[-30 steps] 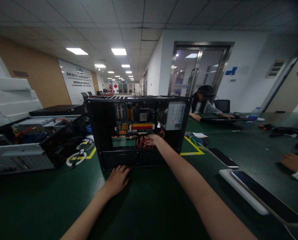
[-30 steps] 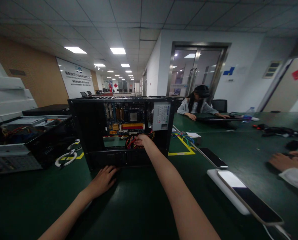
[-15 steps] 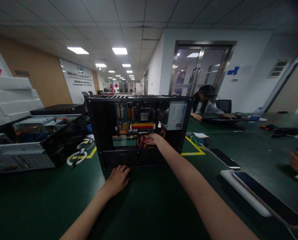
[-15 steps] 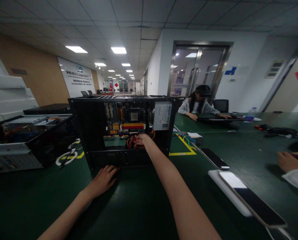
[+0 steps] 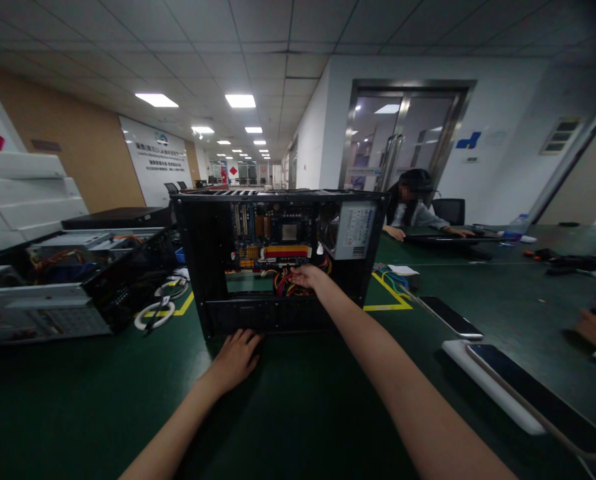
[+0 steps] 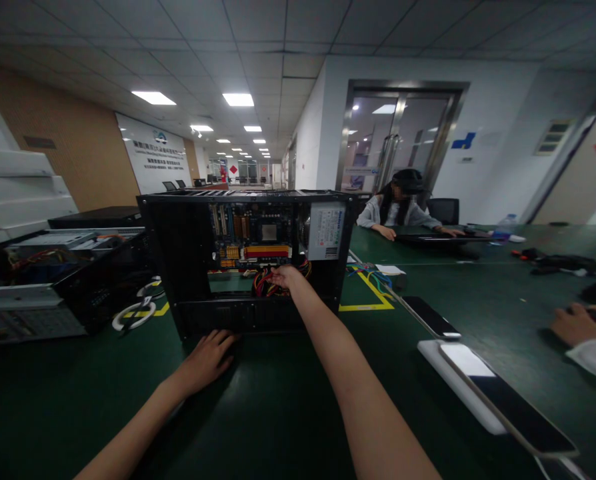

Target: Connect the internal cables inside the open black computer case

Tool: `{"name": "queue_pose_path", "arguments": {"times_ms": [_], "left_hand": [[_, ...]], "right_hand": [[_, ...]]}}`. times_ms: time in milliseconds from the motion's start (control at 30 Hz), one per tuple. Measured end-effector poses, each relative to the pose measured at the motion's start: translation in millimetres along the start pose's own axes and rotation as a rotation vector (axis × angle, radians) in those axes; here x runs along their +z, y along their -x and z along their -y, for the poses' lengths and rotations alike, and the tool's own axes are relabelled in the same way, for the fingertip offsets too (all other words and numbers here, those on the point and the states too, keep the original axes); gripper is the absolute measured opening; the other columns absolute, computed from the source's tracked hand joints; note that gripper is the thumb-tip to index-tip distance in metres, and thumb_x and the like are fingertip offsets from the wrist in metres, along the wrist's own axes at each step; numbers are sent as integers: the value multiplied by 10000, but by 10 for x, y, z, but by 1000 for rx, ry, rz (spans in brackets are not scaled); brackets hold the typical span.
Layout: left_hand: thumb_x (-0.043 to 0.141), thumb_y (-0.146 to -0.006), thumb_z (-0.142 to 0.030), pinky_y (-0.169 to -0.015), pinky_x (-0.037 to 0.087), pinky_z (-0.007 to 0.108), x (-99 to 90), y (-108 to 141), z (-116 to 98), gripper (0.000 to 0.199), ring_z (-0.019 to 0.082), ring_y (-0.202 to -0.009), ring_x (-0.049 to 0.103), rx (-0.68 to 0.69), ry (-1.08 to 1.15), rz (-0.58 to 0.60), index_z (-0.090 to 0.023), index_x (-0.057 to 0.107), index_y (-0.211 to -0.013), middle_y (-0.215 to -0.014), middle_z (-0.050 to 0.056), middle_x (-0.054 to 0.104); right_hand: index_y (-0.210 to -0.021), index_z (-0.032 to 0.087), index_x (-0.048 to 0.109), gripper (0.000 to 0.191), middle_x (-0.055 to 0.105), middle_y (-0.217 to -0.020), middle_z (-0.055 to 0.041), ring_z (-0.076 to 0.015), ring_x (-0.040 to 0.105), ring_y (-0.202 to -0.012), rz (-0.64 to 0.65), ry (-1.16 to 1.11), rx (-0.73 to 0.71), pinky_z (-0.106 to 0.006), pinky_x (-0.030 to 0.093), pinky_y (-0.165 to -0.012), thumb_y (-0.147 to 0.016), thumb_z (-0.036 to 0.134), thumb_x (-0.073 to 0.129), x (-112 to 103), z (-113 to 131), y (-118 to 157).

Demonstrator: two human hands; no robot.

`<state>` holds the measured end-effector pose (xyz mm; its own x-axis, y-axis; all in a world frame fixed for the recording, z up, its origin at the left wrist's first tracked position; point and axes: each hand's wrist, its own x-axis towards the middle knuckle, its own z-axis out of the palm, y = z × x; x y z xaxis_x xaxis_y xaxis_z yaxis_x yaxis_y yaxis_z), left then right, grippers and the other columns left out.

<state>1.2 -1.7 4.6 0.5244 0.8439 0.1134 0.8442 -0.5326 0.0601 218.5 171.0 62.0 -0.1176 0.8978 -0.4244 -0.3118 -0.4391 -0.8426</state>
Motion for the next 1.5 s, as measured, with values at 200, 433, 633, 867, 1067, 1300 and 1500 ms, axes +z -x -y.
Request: {"name": "queue_pose_path", "arguments": {"times_ms": [200,433,633,867,1067,1300,1500], "left_hand": [[392,-758,-240,-846,324,380,-3,-9,2,409,220,-1036,372,-2,-5,18,-243,350,-1165,-1130,57,424],[393,-755,-240,-847,322,370,18,-11,15,417,214,-1040,370,-12,-2,19,-258,344,-1169,-1136,48,419],[385,-762,-246,-870,306,381,48,-7,31,412,215,-1063,358,-11,8,2,-265,341,-1170,-1164,42,404],[380,-767,-253,-871,306,382,23,-4,26,404,216,-1060,358,-13,12,14,-260,346,-1169,-1150,45,410],[385,-761,-248,-863,315,382,-13,-6,-3,407,213,-1050,364,-20,2,23,-264,348,-1166,-1145,43,411],[383,-757,-237,-839,331,381,31,-9,19,406,215,-1035,373,-5,-14,-2,-261,346,-1161,-1139,45,416],[381,-753,-233,-833,333,367,17,-2,14,417,210,-1028,377,-8,-10,2,-257,339,-1168,-1127,47,421]], "right_hand": [[-813,130,413,130,474,-587,25,-54,516,-484,-23,-28,-42,-176,491,-471,-783,6,390,-3,-2,-19],[-792,115,432,133,486,-583,19,-65,523,-510,-42,-52,-50,-201,490,-518,-766,-12,401,-17,-5,-94],[-774,116,434,105,493,-589,8,-78,529,-539,-30,-29,-21,-221,492,-537,-772,15,407,-27,1,-44],[-724,120,420,107,492,-634,-16,-81,530,-588,-11,-18,-4,-211,482,-550,-786,39,386,-6,6,30],[-724,127,406,112,466,-632,-11,-75,512,-571,-12,-24,1,-210,477,-539,-796,49,369,11,-2,45],[-721,140,387,124,440,-607,6,-69,492,-535,-31,14,-41,-206,476,-504,-796,44,360,17,-28,29],[-742,130,402,120,448,-603,-5,-75,506,-540,-35,33,-28,-209,479,-504,-802,50,335,19,-29,34]]}}
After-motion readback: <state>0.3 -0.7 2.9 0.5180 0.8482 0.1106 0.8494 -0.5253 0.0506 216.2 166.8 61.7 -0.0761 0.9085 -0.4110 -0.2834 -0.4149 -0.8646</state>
